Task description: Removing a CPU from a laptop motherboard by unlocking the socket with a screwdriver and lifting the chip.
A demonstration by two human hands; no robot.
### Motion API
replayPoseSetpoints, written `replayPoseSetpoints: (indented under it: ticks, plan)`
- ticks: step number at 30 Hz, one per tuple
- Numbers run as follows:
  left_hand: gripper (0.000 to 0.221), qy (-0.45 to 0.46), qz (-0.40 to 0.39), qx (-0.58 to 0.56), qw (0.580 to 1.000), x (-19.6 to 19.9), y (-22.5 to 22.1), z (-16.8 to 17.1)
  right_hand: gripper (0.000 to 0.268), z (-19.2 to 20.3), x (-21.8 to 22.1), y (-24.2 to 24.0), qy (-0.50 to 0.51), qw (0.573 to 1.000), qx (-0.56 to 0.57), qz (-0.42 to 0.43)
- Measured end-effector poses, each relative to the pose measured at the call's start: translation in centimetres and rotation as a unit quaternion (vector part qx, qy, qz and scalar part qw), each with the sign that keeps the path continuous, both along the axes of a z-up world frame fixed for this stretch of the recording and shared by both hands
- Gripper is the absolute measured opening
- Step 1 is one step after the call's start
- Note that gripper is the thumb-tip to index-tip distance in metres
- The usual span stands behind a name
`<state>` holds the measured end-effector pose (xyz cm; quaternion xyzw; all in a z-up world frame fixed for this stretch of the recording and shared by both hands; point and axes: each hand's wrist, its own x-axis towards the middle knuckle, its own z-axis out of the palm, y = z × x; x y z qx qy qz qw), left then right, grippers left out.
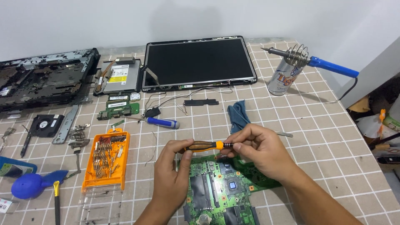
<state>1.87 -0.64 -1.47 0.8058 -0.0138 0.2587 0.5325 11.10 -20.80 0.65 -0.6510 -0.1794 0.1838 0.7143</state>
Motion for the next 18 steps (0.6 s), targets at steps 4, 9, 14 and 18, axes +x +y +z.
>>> replayPoseSetpoints:
  ticks: [4,9,14,18]
  plan:
    - [0.022,-0.005,0.011,0.011,1.0,0.0,-0.1,-0.1,0.002,0.2,-0.1,0.1,-0.015,1.0,0.005,0.018]
    - [0.021,-0.01,0.011,0.003,1.0,0.0,0.0,-0.3,0.006,0.6,0.0,0.1,-0.001,1.0,0.008,0.023]
    - [0.021,-0.024,0.01,0.014,1.0,0.2,0.5,-0.5,0.007,1.1,0.1,0.3,0.03,0.994,-0.102,0.008]
    - [0.018,-0.032,-0.002,0.022,0.999,0.1,0.2,-0.1,0.007,1.2,0.0,0.6,0.063,0.99,-0.123,-0.022]
